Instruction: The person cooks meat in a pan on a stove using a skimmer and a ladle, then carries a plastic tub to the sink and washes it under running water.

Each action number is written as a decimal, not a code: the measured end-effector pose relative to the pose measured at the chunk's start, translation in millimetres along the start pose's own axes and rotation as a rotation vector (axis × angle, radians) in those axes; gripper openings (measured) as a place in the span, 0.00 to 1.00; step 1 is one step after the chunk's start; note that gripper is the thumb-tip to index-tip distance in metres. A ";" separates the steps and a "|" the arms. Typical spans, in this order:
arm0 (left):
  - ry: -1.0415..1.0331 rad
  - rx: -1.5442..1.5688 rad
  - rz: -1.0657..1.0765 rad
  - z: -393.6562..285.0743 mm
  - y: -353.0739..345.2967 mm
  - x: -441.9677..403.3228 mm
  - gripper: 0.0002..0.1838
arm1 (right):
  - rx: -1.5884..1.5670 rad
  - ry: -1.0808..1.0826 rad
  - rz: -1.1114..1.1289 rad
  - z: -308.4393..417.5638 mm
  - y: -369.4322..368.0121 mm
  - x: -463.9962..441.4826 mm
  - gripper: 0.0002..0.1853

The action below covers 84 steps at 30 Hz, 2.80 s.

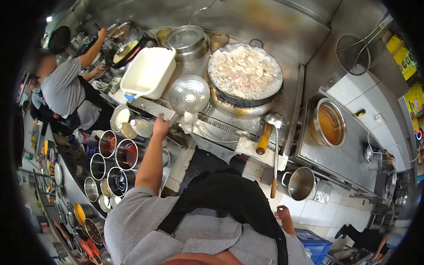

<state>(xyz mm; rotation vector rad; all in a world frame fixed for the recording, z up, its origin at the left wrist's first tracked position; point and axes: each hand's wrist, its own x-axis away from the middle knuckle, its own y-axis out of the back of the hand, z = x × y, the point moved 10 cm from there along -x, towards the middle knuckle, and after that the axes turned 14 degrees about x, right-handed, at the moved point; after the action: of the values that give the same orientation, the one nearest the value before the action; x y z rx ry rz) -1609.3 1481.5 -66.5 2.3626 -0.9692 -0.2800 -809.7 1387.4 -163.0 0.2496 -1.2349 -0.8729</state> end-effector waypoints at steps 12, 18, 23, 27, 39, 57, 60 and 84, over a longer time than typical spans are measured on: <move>-0.028 -0.145 -0.079 32.9 -9.3 128.9 0.43 | -0.212 0.452 0.406 54.9 -36.1 -79.7 0.11; 0.092 -0.155 -0.025 51.1 -27.8 147.6 0.44 | -0.085 0.556 0.357 58.7 -38.6 -68.0 0.13; 0.191 -0.377 0.527 94.3 -91.0 171.9 0.37 | 0.090 0.811 0.187 166.0 15.9 -31.1 0.15; 0.649 -0.167 0.882 110.5 -122.1 215.7 0.34 | -0.230 0.907 -0.103 318.1 211.6 101.3 0.10; 0.419 -0.084 0.810 130.6 -161.9 130.4 0.26 | -1.151 2.092 0.514 413.0 313.6 384.5 0.08; 0.422 -0.175 0.961 158.5 -144.1 136.6 0.27 | -1.242 1.947 0.683 443.1 305.4 381.8 0.12; 0.437 -0.223 0.942 150.5 -142.4 137.2 0.26 | -1.252 1.964 0.658 442.9 303.2 379.7 0.11; 0.389 -0.237 1.021 145.0 -175.3 143.3 0.25 | -1.303 2.031 0.515 405.1 319.3 382.1 0.08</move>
<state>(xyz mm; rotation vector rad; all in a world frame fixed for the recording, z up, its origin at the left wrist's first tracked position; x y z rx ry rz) -1461.5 1421.7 -283.0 1.3818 -1.6527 0.4194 -1006.2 1446.1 445.2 -0.2675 1.1762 -0.3838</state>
